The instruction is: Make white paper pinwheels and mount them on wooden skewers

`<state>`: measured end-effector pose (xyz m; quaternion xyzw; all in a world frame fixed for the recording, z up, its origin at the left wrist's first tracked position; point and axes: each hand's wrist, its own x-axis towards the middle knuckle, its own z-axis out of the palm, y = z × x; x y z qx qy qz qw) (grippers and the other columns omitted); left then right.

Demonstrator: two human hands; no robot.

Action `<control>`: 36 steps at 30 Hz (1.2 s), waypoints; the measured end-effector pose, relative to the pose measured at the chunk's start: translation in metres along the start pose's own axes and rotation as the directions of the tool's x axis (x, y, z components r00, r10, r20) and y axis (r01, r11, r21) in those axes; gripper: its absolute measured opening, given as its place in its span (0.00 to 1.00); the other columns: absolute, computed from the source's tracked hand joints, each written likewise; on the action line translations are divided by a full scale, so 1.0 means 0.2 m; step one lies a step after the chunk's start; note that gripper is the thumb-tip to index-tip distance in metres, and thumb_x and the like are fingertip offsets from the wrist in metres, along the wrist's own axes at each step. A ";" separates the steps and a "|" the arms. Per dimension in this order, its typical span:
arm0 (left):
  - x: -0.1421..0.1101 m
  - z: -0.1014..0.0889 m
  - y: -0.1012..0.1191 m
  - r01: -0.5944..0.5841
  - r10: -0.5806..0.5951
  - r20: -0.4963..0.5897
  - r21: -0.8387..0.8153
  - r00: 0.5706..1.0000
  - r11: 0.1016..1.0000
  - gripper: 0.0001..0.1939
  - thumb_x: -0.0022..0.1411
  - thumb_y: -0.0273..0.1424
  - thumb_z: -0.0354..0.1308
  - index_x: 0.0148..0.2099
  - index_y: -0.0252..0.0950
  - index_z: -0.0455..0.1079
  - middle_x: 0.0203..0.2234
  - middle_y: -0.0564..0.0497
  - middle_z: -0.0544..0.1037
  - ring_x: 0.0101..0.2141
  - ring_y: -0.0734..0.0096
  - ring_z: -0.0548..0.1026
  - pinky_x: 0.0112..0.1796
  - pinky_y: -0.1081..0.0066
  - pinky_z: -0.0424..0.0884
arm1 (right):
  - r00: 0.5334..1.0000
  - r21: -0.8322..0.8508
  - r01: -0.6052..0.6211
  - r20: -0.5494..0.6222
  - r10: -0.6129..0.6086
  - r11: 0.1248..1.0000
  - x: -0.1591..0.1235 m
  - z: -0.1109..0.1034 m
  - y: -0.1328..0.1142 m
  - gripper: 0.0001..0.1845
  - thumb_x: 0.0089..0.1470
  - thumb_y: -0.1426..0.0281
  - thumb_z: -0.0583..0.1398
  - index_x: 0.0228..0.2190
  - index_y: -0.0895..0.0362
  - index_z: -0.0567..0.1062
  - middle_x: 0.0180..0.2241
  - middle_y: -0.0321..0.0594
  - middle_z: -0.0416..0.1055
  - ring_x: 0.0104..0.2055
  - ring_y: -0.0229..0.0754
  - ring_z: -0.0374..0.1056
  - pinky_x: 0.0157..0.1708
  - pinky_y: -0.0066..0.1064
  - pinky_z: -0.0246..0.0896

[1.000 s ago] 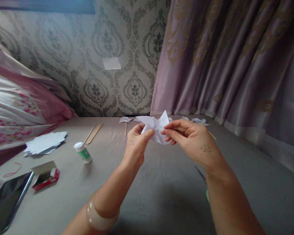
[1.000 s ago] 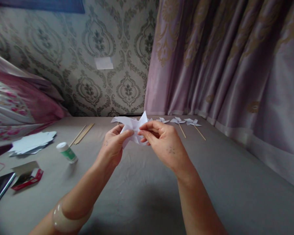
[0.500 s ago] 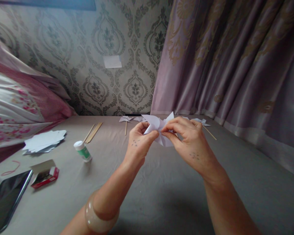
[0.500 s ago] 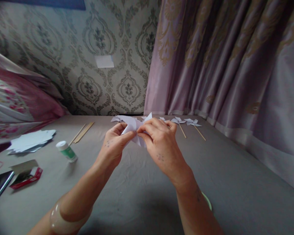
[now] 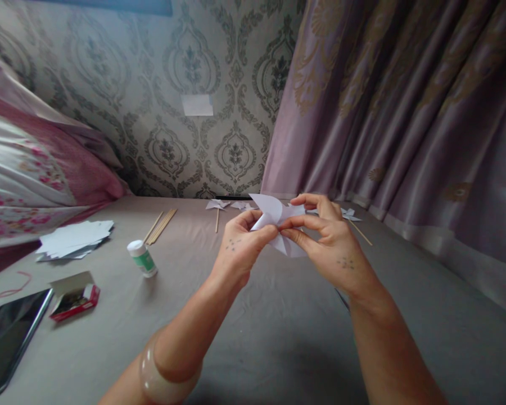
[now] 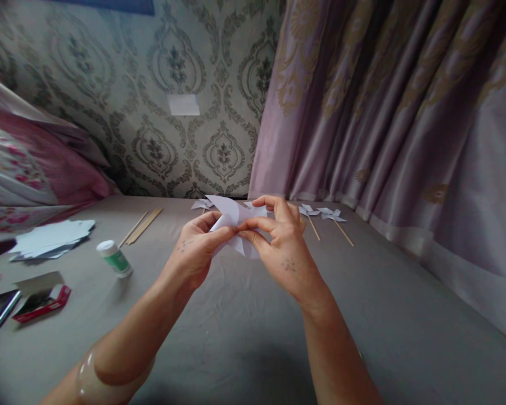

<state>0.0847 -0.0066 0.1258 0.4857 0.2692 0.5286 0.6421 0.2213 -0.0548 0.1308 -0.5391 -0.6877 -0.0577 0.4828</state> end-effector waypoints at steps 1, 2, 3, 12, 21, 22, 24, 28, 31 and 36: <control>0.00 0.00 0.00 -0.003 0.003 0.002 -0.008 1.000 1.000 0.09 0.41 0.24 0.62 0.31 0.32 0.74 0.24 0.53 0.77 0.24 0.76 0.71 0.28 0.76 0.65 | 1.000 0.018 -0.006 0.004 0.006 1.000 0.00 0.00 0.00 0.05 0.54 0.67 0.63 0.29 0.49 0.80 0.49 0.40 0.67 0.53 0.51 0.61 0.54 0.51 0.56; 0.00 0.00 0.00 -0.006 0.006 0.002 -0.014 1.000 1.000 0.09 0.40 0.24 0.62 0.30 0.32 0.74 0.24 0.53 0.77 0.25 0.76 0.71 0.28 0.76 0.65 | 1.000 0.036 -0.011 0.009 0.010 0.999 0.00 0.00 0.00 0.05 0.55 0.67 0.63 0.29 0.49 0.80 0.49 0.39 0.67 0.54 0.51 0.62 0.54 0.51 0.56; 0.00 0.00 0.01 -0.005 0.005 0.001 -0.017 1.000 1.000 0.09 0.40 0.24 0.62 0.30 0.32 0.74 0.24 0.53 0.77 0.25 0.76 0.71 0.28 0.75 0.64 | 1.000 0.053 -0.014 0.013 0.013 0.998 0.00 0.00 0.00 0.05 0.55 0.66 0.63 0.29 0.49 0.80 0.49 0.39 0.67 0.54 0.50 0.62 0.55 0.51 0.56; -0.01 -0.01 0.02 -0.002 0.002 0.008 0.002 1.000 1.000 0.09 0.40 0.25 0.63 0.30 0.32 0.74 0.24 0.53 0.77 0.25 0.75 0.71 0.29 0.74 0.64 | 0.998 0.173 -0.065 0.031 0.061 0.983 0.01 -0.01 0.01 0.06 0.53 0.62 0.64 0.28 0.50 0.80 0.48 0.39 0.69 0.55 0.48 0.63 0.56 0.47 0.56; -0.02 0.00 0.04 0.010 -0.009 0.029 -0.043 1.000 0.999 0.09 0.39 0.24 0.65 0.28 0.32 0.74 0.22 0.54 0.76 0.24 0.77 0.70 0.28 0.75 0.64 | 0.989 0.314 -0.127 0.108 0.097 0.941 0.01 -0.01 0.05 0.06 0.52 0.62 0.65 0.30 0.51 0.80 0.50 0.39 0.68 0.57 0.46 0.62 0.58 0.45 0.55; -0.02 0.00 0.04 0.006 -0.005 0.033 -0.046 0.999 0.999 0.08 0.39 0.24 0.65 0.28 0.32 0.74 0.22 0.54 0.76 0.24 0.77 0.70 0.28 0.76 0.64 | 0.989 0.326 -0.129 0.112 0.098 0.937 0.01 -0.01 0.06 0.06 0.52 0.62 0.65 0.30 0.50 0.80 0.50 0.39 0.68 0.57 0.46 0.62 0.58 0.45 0.55; -0.03 0.00 0.05 0.005 -0.003 0.039 -0.048 0.999 0.999 0.08 0.39 0.24 0.65 0.28 0.32 0.74 0.23 0.53 0.76 0.24 0.77 0.70 0.28 0.75 0.64 | 0.988 0.345 -0.137 0.119 0.102 0.929 0.02 -0.01 0.07 0.07 0.52 0.61 0.65 0.30 0.50 0.80 0.50 0.39 0.68 0.57 0.47 0.61 0.58 0.45 0.55; -0.04 0.00 0.06 0.017 -0.015 0.039 -0.050 0.999 0.999 0.08 0.39 0.24 0.65 0.28 0.32 0.74 0.22 0.53 0.76 0.24 0.77 0.70 0.28 0.75 0.64 | 0.985 0.370 -0.151 0.133 0.108 0.917 0.01 -0.01 0.07 0.08 0.51 0.59 0.65 0.30 0.50 0.80 0.50 0.39 0.68 0.58 0.47 0.61 0.58 0.45 0.56; -0.04 0.00 0.06 0.023 -0.021 0.035 -0.058 0.999 0.998 0.08 0.39 0.24 0.65 0.28 0.32 0.75 0.22 0.53 0.76 0.24 0.76 0.70 0.28 0.75 0.64 | 0.986 0.378 -0.150 0.131 0.107 0.914 0.01 -0.01 0.07 0.08 0.51 0.60 0.65 0.29 0.50 0.80 0.50 0.39 0.69 0.58 0.47 0.61 0.57 0.45 0.58; -0.03 0.00 0.05 0.019 -0.018 0.033 -0.037 0.999 0.999 0.08 0.39 0.25 0.64 0.28 0.33 0.75 0.23 0.53 0.76 0.24 0.76 0.69 0.28 0.74 0.64 | 0.985 0.379 -0.154 0.125 0.115 0.913 0.01 -0.01 0.06 0.09 0.51 0.59 0.65 0.29 0.50 0.81 0.50 0.40 0.69 0.58 0.49 0.62 0.57 0.46 0.58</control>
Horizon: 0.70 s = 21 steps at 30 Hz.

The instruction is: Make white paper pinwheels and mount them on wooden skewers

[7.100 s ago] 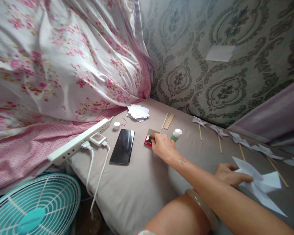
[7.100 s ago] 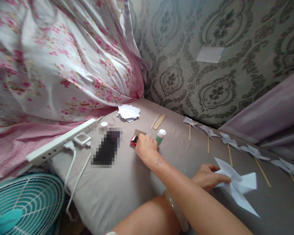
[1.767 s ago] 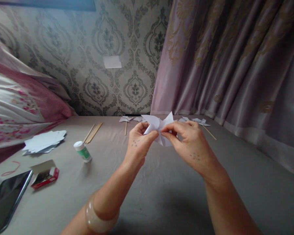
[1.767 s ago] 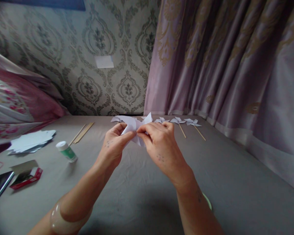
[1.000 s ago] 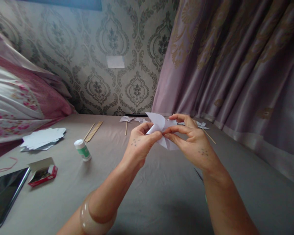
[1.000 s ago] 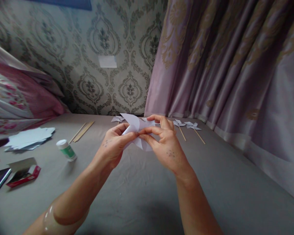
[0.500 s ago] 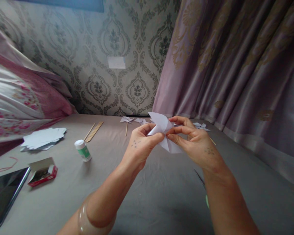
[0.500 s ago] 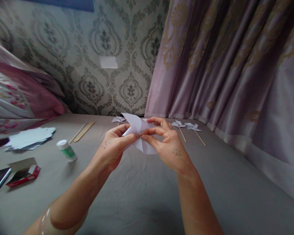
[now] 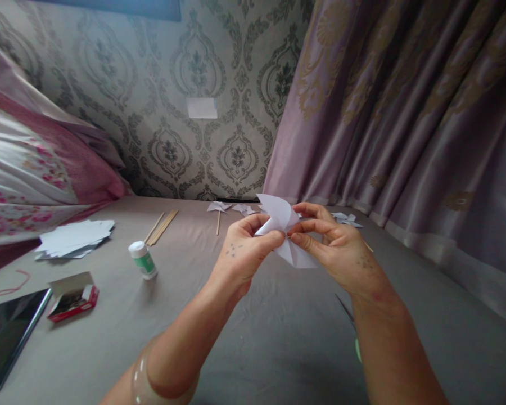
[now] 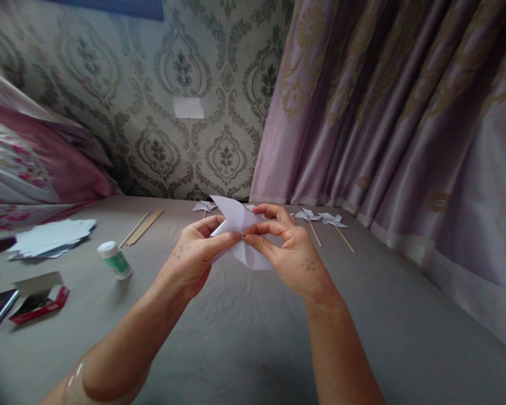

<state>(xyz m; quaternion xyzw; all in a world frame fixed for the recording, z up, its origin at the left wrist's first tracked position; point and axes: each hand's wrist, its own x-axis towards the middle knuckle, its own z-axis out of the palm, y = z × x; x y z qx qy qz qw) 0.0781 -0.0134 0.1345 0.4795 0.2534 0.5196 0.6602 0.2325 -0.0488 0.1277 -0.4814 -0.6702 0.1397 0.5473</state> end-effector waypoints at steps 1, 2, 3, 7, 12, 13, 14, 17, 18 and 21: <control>0.00 0.00 0.00 -0.006 0.006 0.003 0.001 1.000 1.000 0.08 0.39 0.25 0.64 0.28 0.32 0.75 0.23 0.53 0.76 0.24 0.76 0.69 0.28 0.74 0.64 | 1.000 0.001 -0.003 0.001 0.003 1.000 0.00 0.00 0.00 0.09 0.51 0.59 0.65 0.29 0.51 0.81 0.50 0.40 0.69 0.58 0.48 0.61 0.57 0.46 0.58; 0.00 0.00 0.00 -0.014 0.014 0.008 0.002 1.000 1.000 0.08 0.39 0.25 0.64 0.28 0.32 0.75 0.23 0.53 0.76 0.24 0.76 0.69 0.28 0.75 0.64 | 1.000 0.003 -0.005 0.002 0.005 1.000 0.00 0.00 0.00 0.09 0.51 0.59 0.65 0.29 0.51 0.81 0.50 0.40 0.69 0.58 0.48 0.61 0.58 0.46 0.57; 0.00 0.00 0.00 -0.022 0.022 0.012 0.005 1.000 1.000 0.08 0.39 0.25 0.64 0.28 0.32 0.75 0.23 0.53 0.76 0.24 0.76 0.69 0.28 0.75 0.63 | 1.000 0.003 -0.006 0.002 0.006 1.000 0.00 0.00 0.00 0.09 0.51 0.59 0.65 0.29 0.51 0.81 0.50 0.40 0.68 0.58 0.48 0.61 0.58 0.46 0.57; 0.00 0.00 0.00 -0.047 0.046 0.019 0.027 0.999 0.999 0.08 0.39 0.25 0.64 0.28 0.32 0.75 0.23 0.53 0.75 0.24 0.77 0.68 0.27 0.76 0.63 | 1.000 -0.018 -0.002 -0.005 0.002 1.000 0.00 0.00 -0.01 0.07 0.51 0.61 0.65 0.29 0.50 0.81 0.50 0.39 0.68 0.57 0.47 0.61 0.59 0.45 0.55; 0.00 0.01 0.01 -0.080 0.080 0.000 0.110 0.997 0.991 0.06 0.40 0.25 0.63 0.27 0.32 0.74 0.21 0.54 0.73 0.23 0.77 0.67 0.26 0.76 0.62 | 1.000 -0.080 -0.001 -0.024 -0.001 0.997 -0.01 0.01 -0.03 0.07 0.52 0.62 0.64 0.29 0.51 0.81 0.49 0.39 0.68 0.56 0.47 0.63 0.57 0.44 0.57; 0.00 0.01 0.01 -0.088 0.089 0.002 0.127 0.996 0.988 0.06 0.41 0.26 0.63 0.27 0.32 0.74 0.21 0.55 0.73 0.23 0.77 0.67 0.26 0.76 0.62 | 1.000 -0.090 0.002 -0.028 -0.004 0.996 -0.01 0.01 -0.03 0.07 0.52 0.62 0.64 0.29 0.51 0.81 0.49 0.39 0.68 0.56 0.47 0.63 0.57 0.44 0.58; 0.00 0.01 0.01 -0.100 0.100 0.007 0.142 0.995 0.985 0.06 0.41 0.26 0.63 0.27 0.33 0.74 0.21 0.55 0.73 0.23 0.77 0.67 0.26 0.76 0.62 | 1.000 -0.098 0.004 -0.031 -0.007 0.995 -0.01 0.01 -0.03 0.07 0.52 0.63 0.64 0.29 0.51 0.80 0.49 0.39 0.69 0.56 0.47 0.63 0.57 0.44 0.58; -0.01 0.00 0.00 -0.136 0.132 0.032 0.191 0.991 0.972 0.06 0.43 0.26 0.62 0.28 0.33 0.74 0.22 0.54 0.74 0.24 0.76 0.67 0.26 0.76 0.62 | 1.000 -0.107 0.007 -0.027 -0.010 0.994 0.00 0.01 -0.04 0.06 0.53 0.63 0.64 0.29 0.51 0.81 0.48 0.39 0.69 0.55 0.48 0.64 0.57 0.45 0.58; -0.01 0.00 0.00 -0.147 0.143 0.038 0.206 0.989 0.967 0.06 0.43 0.26 0.62 0.29 0.33 0.74 0.22 0.54 0.74 0.24 0.76 0.67 0.27 0.76 0.62 | 1.000 -0.109 0.008 -0.028 -0.011 0.994 0.00 0.01 -0.04 0.06 0.53 0.63 0.64 0.29 0.51 0.81 0.48 0.39 0.69 0.55 0.48 0.64 0.57 0.45 0.58; 0.00 0.00 0.00 -0.180 0.173 0.051 0.237 0.984 0.955 0.05 0.45 0.25 0.61 0.29 0.33 0.74 0.24 0.54 0.74 0.25 0.75 0.68 0.28 0.76 0.63 | 0.999 -0.129 0.019 -0.037 -0.024 0.991 0.00 0.02 -0.04 0.06 0.53 0.64 0.63 0.29 0.51 0.81 0.48 0.40 0.69 0.55 0.47 0.64 0.57 0.45 0.58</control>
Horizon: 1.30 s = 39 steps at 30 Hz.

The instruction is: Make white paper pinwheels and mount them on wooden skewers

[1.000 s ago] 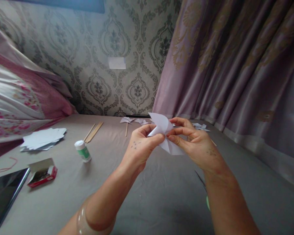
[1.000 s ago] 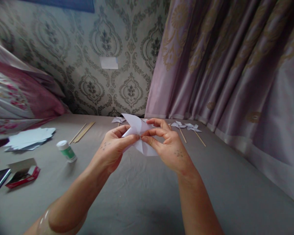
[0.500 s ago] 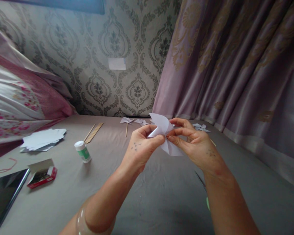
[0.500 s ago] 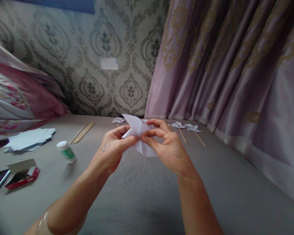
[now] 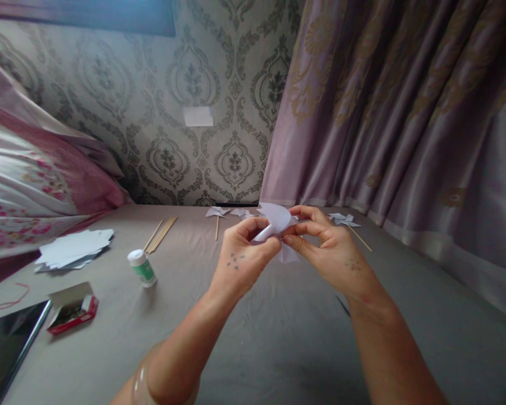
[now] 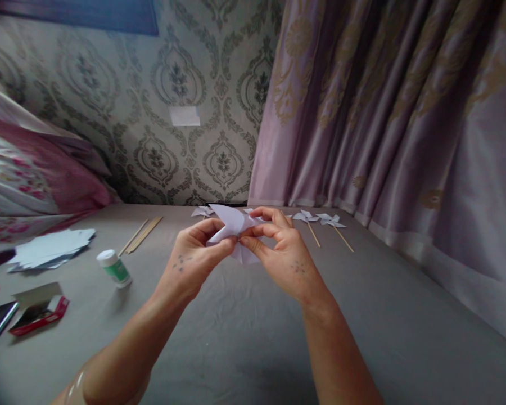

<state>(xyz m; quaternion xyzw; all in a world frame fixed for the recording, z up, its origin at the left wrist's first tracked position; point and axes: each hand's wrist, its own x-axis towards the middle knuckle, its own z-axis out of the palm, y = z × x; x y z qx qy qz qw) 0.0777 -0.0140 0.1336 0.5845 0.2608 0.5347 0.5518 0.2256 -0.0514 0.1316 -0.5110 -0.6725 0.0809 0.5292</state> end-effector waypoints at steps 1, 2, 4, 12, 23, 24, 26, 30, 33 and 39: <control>0.00 0.00 0.00 -0.011 0.011 0.005 0.002 1.000 1.000 0.06 0.45 0.25 0.61 0.30 0.33 0.74 0.24 0.53 0.75 0.26 0.74 0.69 0.29 0.75 0.64 | 1.000 -0.009 0.007 -0.007 -0.007 1.000 0.00 0.00 0.00 0.06 0.53 0.64 0.63 0.29 0.51 0.80 0.48 0.40 0.69 0.55 0.47 0.64 0.57 0.45 0.57; 0.00 0.00 -0.01 -0.021 0.021 0.009 0.003 1.000 1.000 0.06 0.45 0.25 0.60 0.30 0.33 0.75 0.24 0.53 0.75 0.27 0.73 0.70 0.30 0.75 0.65 | 1.000 -0.016 0.014 -0.015 -0.014 1.000 0.00 0.01 0.00 0.06 0.54 0.64 0.63 0.29 0.51 0.80 0.48 0.40 0.70 0.55 0.47 0.64 0.57 0.45 0.57; 0.01 0.00 -0.01 -0.035 0.035 0.010 0.008 0.999 0.999 0.06 0.46 0.24 0.60 0.31 0.33 0.75 0.24 0.53 0.75 0.28 0.72 0.71 0.31 0.74 0.66 | 0.999 -0.020 0.021 -0.032 -0.021 1.000 0.00 0.02 0.00 0.06 0.54 0.64 0.63 0.29 0.52 0.80 0.47 0.40 0.70 0.54 0.46 0.64 0.58 0.44 0.56; 0.03 -0.02 -0.02 0.033 -0.032 0.021 -0.061 0.999 0.998 0.08 0.45 0.25 0.61 0.32 0.33 0.77 0.27 0.51 0.78 0.30 0.71 0.72 0.32 0.74 0.66 | 0.997 -0.041 0.037 -0.072 -0.040 0.998 0.00 0.04 0.01 0.05 0.53 0.66 0.64 0.28 0.53 0.77 0.49 0.41 0.68 0.56 0.46 0.63 0.58 0.44 0.54; 0.05 -0.03 -0.05 0.110 -0.108 0.028 -0.090 0.994 0.990 0.09 0.44 0.25 0.61 0.31 0.33 0.78 0.24 0.53 0.77 0.28 0.75 0.70 0.30 0.76 0.63 | 0.990 -0.107 0.068 -0.116 -0.080 0.992 0.00 0.07 0.02 0.04 0.52 0.68 0.63 0.27 0.54 0.76 0.49 0.44 0.67 0.55 0.49 0.62 0.58 0.48 0.53; 0.06 -0.03 -0.06 0.108 -0.106 0.027 -0.093 0.994 0.990 0.08 0.44 0.25 0.61 0.31 0.33 0.78 0.24 0.53 0.77 0.28 0.75 0.69 0.30 0.76 0.63 | 0.990 -0.106 0.064 -0.120 -0.077 0.992 0.00 0.07 0.02 0.04 0.52 0.69 0.63 0.27 0.54 0.76 0.49 0.44 0.67 0.55 0.49 0.62 0.58 0.48 0.53; 0.06 -0.04 -0.07 0.104 -0.102 0.023 -0.097 0.995 0.990 0.09 0.45 0.25 0.61 0.31 0.33 0.78 0.25 0.53 0.77 0.28 0.76 0.69 0.31 0.76 0.63 | 0.989 -0.113 0.055 -0.128 -0.069 0.992 0.01 0.08 0.03 0.04 0.52 0.69 0.63 0.26 0.54 0.76 0.48 0.44 0.68 0.55 0.49 0.63 0.57 0.48 0.54; 0.07 -0.04 -0.09 0.106 -0.105 0.017 -0.100 0.994 0.989 0.10 0.45 0.25 0.61 0.33 0.33 0.79 0.26 0.52 0.78 0.28 0.75 0.70 0.30 0.77 0.64 | 0.989 -0.132 0.043 -0.132 -0.060 0.990 0.01 0.09 0.03 0.02 0.51 0.70 0.64 0.27 0.54 0.77 0.47 0.43 0.69 0.54 0.49 0.64 0.57 0.48 0.54; 0.07 -0.04 -0.09 0.115 -0.114 0.015 -0.113 0.993 0.987 0.10 0.44 0.25 0.61 0.32 0.33 0.79 0.26 0.52 0.78 0.28 0.75 0.70 0.31 0.77 0.64 | 0.988 -0.151 0.039 -0.142 -0.061 0.988 0.01 0.10 0.04 0.03 0.51 0.70 0.64 0.27 0.54 0.76 0.47 0.43 0.69 0.53 0.49 0.64 0.56 0.48 0.56; 0.08 -0.04 -0.08 0.143 -0.142 0.013 -0.134 0.990 0.981 0.10 0.42 0.25 0.62 0.31 0.33 0.79 0.26 0.51 0.79 0.27 0.76 0.70 0.30 0.77 0.64 | 0.969 -0.189 0.075 -0.219 -0.116 0.979 0.01 0.11 0.06 0.10 0.49 0.69 0.65 0.35 0.54 0.71 0.47 0.45 0.69 0.53 0.50 0.65 0.55 0.49 0.57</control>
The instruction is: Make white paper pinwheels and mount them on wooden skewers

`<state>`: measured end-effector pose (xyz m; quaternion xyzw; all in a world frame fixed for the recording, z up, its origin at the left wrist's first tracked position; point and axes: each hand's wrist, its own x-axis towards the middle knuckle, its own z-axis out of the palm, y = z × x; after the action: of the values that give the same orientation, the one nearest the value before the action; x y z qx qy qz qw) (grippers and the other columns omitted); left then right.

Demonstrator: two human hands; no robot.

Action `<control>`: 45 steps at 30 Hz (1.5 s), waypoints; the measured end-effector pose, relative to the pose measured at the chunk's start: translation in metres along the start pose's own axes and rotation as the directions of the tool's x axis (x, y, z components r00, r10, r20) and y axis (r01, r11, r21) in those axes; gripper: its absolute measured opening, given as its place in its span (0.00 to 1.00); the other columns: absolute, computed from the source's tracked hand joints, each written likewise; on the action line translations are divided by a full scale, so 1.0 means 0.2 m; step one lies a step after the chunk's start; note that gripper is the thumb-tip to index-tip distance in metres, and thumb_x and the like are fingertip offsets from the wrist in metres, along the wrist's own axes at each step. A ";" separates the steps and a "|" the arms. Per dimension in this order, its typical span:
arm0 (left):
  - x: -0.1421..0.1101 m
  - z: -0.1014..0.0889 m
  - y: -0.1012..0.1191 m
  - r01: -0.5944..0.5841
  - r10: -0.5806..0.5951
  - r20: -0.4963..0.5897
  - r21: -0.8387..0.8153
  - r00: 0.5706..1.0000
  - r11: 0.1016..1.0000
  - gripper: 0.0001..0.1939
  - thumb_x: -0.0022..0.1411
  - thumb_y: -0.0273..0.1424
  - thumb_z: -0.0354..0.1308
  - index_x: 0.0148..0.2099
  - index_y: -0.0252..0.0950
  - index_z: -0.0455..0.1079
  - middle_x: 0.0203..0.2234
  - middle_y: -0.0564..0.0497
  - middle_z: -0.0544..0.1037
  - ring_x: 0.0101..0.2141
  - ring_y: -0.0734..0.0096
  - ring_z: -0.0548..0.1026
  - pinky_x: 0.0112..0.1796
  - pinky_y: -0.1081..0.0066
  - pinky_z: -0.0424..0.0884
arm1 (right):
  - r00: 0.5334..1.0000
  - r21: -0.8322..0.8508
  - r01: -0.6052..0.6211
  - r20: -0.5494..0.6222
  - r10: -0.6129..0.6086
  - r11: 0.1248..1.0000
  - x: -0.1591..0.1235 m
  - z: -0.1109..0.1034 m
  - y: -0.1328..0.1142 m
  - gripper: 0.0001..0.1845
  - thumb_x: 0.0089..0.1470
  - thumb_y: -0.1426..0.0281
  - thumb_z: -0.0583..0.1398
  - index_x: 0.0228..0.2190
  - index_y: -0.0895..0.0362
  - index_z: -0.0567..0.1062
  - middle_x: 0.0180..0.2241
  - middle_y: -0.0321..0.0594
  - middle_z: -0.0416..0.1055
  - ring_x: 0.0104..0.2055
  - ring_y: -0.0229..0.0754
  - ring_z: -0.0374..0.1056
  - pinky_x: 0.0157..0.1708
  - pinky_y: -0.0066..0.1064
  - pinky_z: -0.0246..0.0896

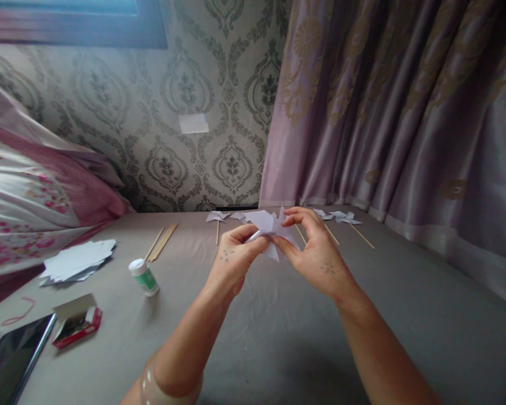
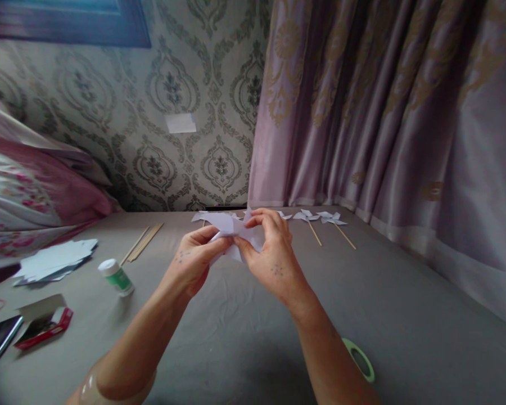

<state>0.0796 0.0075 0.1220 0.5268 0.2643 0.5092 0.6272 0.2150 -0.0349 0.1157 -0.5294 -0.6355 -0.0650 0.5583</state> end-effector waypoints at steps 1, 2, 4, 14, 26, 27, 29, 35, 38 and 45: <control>0.00 0.00 0.00 0.002 -0.002 -0.004 0.001 1.000 1.000 0.10 0.42 0.25 0.62 0.31 0.32 0.79 0.25 0.52 0.79 0.26 0.76 0.70 0.29 0.77 0.64 | 1.000 -0.009 0.009 -0.012 -0.009 1.000 0.00 0.00 0.00 0.14 0.49 0.69 0.65 0.39 0.53 0.70 0.48 0.46 0.69 0.54 0.51 0.64 0.55 0.49 0.56; 0.00 0.00 0.00 0.003 -0.003 -0.006 0.002 1.000 1.000 0.09 0.41 0.25 0.62 0.30 0.32 0.79 0.25 0.52 0.79 0.26 0.76 0.69 0.29 0.77 0.63 | 1.000 -0.023 0.019 -0.016 -0.020 1.000 0.00 0.00 0.00 0.19 0.49 0.68 0.65 0.43 0.53 0.69 0.50 0.47 0.68 0.55 0.51 0.63 0.56 0.49 0.56; 0.01 0.00 0.00 0.005 -0.005 0.002 0.001 1.000 1.000 0.09 0.41 0.25 0.62 0.30 0.32 0.79 0.25 0.52 0.79 0.26 0.76 0.70 0.29 0.77 0.63 | 0.999 -0.058 0.045 0.009 -0.044 0.997 0.00 -0.01 0.00 0.25 0.51 0.68 0.64 0.50 0.52 0.66 0.53 0.47 0.66 0.57 0.51 0.61 0.57 0.49 0.55; 0.00 -0.02 0.00 0.033 -0.034 0.070 0.019 0.997 0.999 0.10 0.41 0.26 0.63 0.30 0.31 0.79 0.25 0.51 0.78 0.27 0.75 0.70 0.32 0.75 0.64 | 0.991 -0.205 0.112 0.096 -0.094 0.972 0.00 -0.05 0.00 0.30 0.51 0.67 0.63 0.55 0.49 0.62 0.60 0.45 0.59 0.64 0.54 0.51 0.60 0.53 0.47; 0.01 -0.02 -0.01 0.068 -0.071 0.064 0.054 0.995 0.996 0.08 0.39 0.26 0.63 0.28 0.30 0.77 0.21 0.53 0.75 0.24 0.76 0.67 0.28 0.75 0.61 | 0.996 -0.161 0.068 0.068 -0.058 0.985 -0.01 -0.05 -0.02 0.26 0.49 0.69 0.64 0.50 0.51 0.65 0.49 0.44 0.69 0.54 0.51 0.63 0.55 0.49 0.53; 0.01 -0.02 -0.01 0.069 -0.071 0.052 0.048 0.996 0.996 0.08 0.39 0.26 0.63 0.27 0.30 0.77 0.20 0.53 0.75 0.23 0.77 0.66 0.27 0.76 0.60 | 0.997 -0.170 0.077 0.039 -0.072 0.982 -0.01 -0.04 -0.02 0.24 0.48 0.69 0.65 0.47 0.51 0.67 0.50 0.45 0.67 0.55 0.52 0.62 0.54 0.49 0.53; 0.01 -0.02 -0.01 0.072 -0.073 0.031 0.027 0.997 0.997 0.07 0.39 0.25 0.62 0.26 0.30 0.76 0.20 0.53 0.75 0.23 0.77 0.66 0.27 0.76 0.60 | 0.995 -0.202 0.101 0.017 -0.100 0.974 -0.01 -0.03 -0.02 0.16 0.48 0.68 0.66 0.40 0.51 0.70 0.50 0.45 0.65 0.56 0.53 0.60 0.54 0.50 0.52; 0.02 -0.02 -0.02 0.100 -0.100 -0.024 -0.014 0.995 0.995 0.10 0.38 0.25 0.62 0.28 0.30 0.77 0.20 0.52 0.75 0.23 0.75 0.68 0.27 0.75 0.61 | 0.986 -0.248 0.169 0.034 -0.166 0.954 -0.01 -0.01 -0.02 0.09 0.50 0.68 0.65 0.35 0.51 0.71 0.48 0.44 0.63 0.55 0.53 0.60 0.55 0.51 0.50; 0.02 -0.02 -0.02 0.116 -0.117 -0.050 -0.021 0.992 0.993 0.09 0.37 0.25 0.62 0.27 0.30 0.76 0.21 0.52 0.75 0.22 0.76 0.67 0.26 0.75 0.60 | 0.988 -0.242 0.152 0.005 -0.155 0.958 -0.01 0.00 -0.01 0.12 0.49 0.69 0.65 0.37 0.51 0.69 0.47 0.44 0.63 0.54 0.52 0.61 0.54 0.50 0.52; 0.03 -0.02 -0.03 0.130 -0.135 -0.093 -0.053 0.987 0.990 0.08 0.36 0.26 0.62 0.26 0.30 0.75 0.20 0.52 0.75 0.21 0.76 0.67 0.26 0.74 0.60 | 0.966 -0.312 0.252 0.019 -0.260 0.916 -0.02 0.03 -0.01 0.02 0.52 0.68 0.64 0.29 0.51 0.75 0.48 0.42 0.65 0.52 0.52 0.60 0.52 0.49 0.52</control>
<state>0.0806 0.0148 0.1155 0.4681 0.3166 0.4973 0.6583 0.2091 -0.0350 0.1108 -0.5224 -0.6746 -0.2428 0.4615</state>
